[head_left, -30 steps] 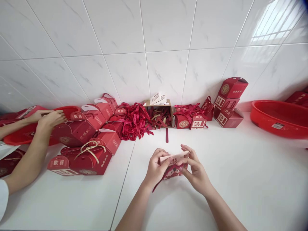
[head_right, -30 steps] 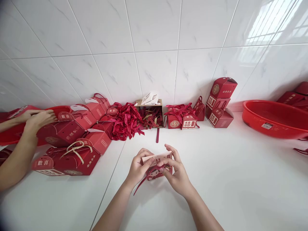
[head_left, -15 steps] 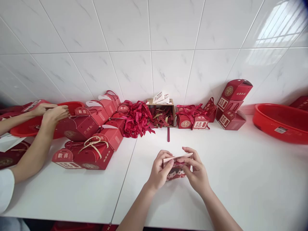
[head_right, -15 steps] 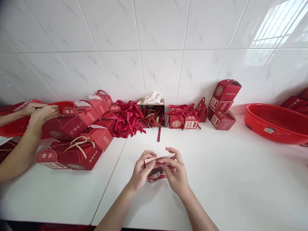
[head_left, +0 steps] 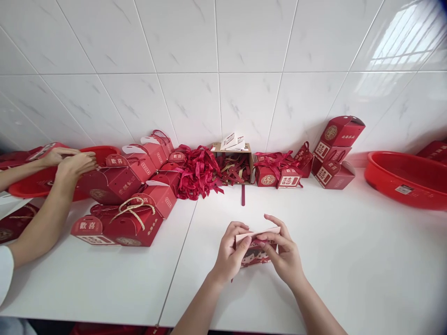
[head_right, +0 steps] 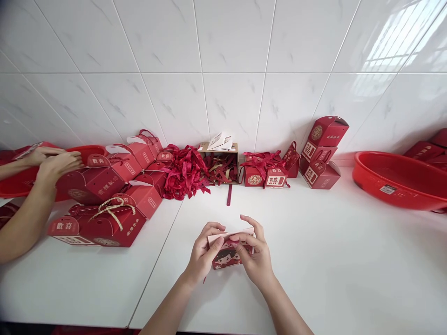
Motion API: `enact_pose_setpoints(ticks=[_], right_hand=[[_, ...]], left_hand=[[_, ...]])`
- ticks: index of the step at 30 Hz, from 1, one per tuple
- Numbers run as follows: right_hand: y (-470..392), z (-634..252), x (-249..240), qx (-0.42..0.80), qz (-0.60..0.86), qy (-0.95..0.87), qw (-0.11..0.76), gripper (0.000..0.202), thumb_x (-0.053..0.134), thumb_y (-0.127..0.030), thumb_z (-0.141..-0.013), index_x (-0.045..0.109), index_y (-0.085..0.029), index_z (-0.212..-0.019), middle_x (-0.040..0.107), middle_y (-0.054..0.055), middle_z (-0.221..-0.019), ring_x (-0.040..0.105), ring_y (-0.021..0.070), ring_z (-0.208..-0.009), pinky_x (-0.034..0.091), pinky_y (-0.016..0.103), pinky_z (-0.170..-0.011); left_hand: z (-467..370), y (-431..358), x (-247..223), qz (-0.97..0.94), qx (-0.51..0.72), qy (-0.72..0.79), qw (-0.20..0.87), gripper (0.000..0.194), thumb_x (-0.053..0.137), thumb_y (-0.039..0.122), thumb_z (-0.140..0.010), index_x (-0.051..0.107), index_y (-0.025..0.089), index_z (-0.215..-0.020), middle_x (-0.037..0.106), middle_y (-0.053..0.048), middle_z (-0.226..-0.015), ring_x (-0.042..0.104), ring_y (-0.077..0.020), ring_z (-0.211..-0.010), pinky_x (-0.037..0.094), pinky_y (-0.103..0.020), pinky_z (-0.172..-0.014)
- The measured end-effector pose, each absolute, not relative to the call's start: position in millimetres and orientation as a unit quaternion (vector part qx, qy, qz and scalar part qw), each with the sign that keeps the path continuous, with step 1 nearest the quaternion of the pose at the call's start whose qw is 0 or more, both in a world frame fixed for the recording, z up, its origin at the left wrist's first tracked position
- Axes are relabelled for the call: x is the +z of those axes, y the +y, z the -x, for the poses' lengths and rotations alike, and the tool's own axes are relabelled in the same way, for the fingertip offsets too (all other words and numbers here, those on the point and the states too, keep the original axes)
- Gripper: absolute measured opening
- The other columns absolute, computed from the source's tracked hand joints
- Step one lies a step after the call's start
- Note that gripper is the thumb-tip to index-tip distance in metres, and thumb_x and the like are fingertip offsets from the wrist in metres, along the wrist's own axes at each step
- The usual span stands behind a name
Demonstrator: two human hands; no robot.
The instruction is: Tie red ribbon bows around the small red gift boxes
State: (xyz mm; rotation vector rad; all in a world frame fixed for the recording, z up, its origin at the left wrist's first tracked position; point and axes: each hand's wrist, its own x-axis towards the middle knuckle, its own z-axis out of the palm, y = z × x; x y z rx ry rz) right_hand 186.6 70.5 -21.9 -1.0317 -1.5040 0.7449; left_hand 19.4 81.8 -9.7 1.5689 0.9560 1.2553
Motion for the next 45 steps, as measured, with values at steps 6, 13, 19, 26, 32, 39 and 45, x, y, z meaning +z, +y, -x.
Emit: enact_pose_setpoints(ticks=[6,13,19,26,32,39,45], right_hand=[[69,-182,-19,0.292,0.421,-0.620,0.595,0.011,0.062,-0.023,-0.086,0.071,-0.026,-0.090,0.055,0.011,-0.124,0.055,0.0280,-0.115,0.055,0.033,-0.066],[66,-177,-23,0.388,0.401,-0.558,0.614,0.025,0.064,-0.028,-0.086,0.050,-0.026,-0.106,0.059,0.002,-0.087,0.059,0.0129,-0.062,0.051,0.026,-0.053],[67,-178,-22,0.327,0.366,-0.564,0.665,0.016,0.061,-0.027,-0.087,0.046,-0.025,-0.093,0.051,0.001,-0.085,0.053,0.0131,-0.067,0.045,0.023,-0.052],[62,-179,-20,0.277,0.334,-0.626,0.648,0.017,0.059,-0.020,-0.086,0.045,-0.025,-0.094,0.050,0.003,-0.084,0.053,0.0176,-0.074,0.045,0.030,-0.060],[51,-169,-13,0.292,0.245,-0.676,0.631,0.019,0.059,-0.023,-0.085,0.043,-0.026,-0.094,0.051,0.002,-0.081,0.053,0.0193,-0.071,0.049,0.036,-0.061],[53,-173,-12,0.279,0.247,-0.676,0.636,0.019,0.059,-0.022,-0.085,0.044,-0.026,-0.095,0.052,0.002,-0.081,0.057,0.0202,-0.076,0.051,0.040,-0.068],[53,-175,-12,0.279,0.269,-0.676,0.627,0.019,0.060,-0.022,-0.085,0.044,-0.026,-0.094,0.052,0.002,-0.081,0.057,0.0194,-0.073,0.052,0.037,-0.062]], left_hand=[[-20,79,-11,-0.638,0.504,0.376,0.445,0.022,0.053,0.037,-0.091,0.066,0.019,-0.092,0.054,-0.010,-0.104,0.056,-0.0236,-0.105,0.047,-0.037,-0.089],[-13,68,-7,-0.699,0.472,0.343,0.413,0.031,0.057,0.045,-0.086,0.058,0.021,-0.106,0.050,-0.010,-0.106,0.052,-0.0262,-0.108,0.045,-0.041,-0.092],[9,48,8,-0.734,0.394,0.484,0.267,0.031,0.063,0.025,-0.083,0.047,0.024,-0.109,0.054,-0.009,-0.110,0.055,-0.0245,-0.104,0.046,-0.040,-0.089],[37,37,37,-0.741,0.460,0.414,0.259,0.010,0.059,0.015,-0.086,0.062,0.025,-0.087,0.065,-0.004,-0.085,0.065,-0.0208,-0.085,0.053,-0.031,-0.073],[9,45,62,-0.645,0.549,0.394,0.357,0.030,0.059,0.017,-0.087,0.048,0.027,-0.113,0.064,0.000,-0.079,0.064,-0.0152,-0.070,0.054,-0.027,-0.066],[5,58,61,-0.688,0.334,0.397,0.507,0.025,0.044,0.030,-0.095,0.065,0.024,-0.107,0.069,-0.006,-0.093,0.065,-0.0159,-0.071,0.055,-0.025,-0.061],[8,57,55,-0.702,0.399,0.406,0.429,0.014,0.066,0.024,-0.082,0.076,0.026,-0.091,0.066,-0.010,-0.111,0.063,-0.0271,-0.106,0.058,-0.036,-0.082]])
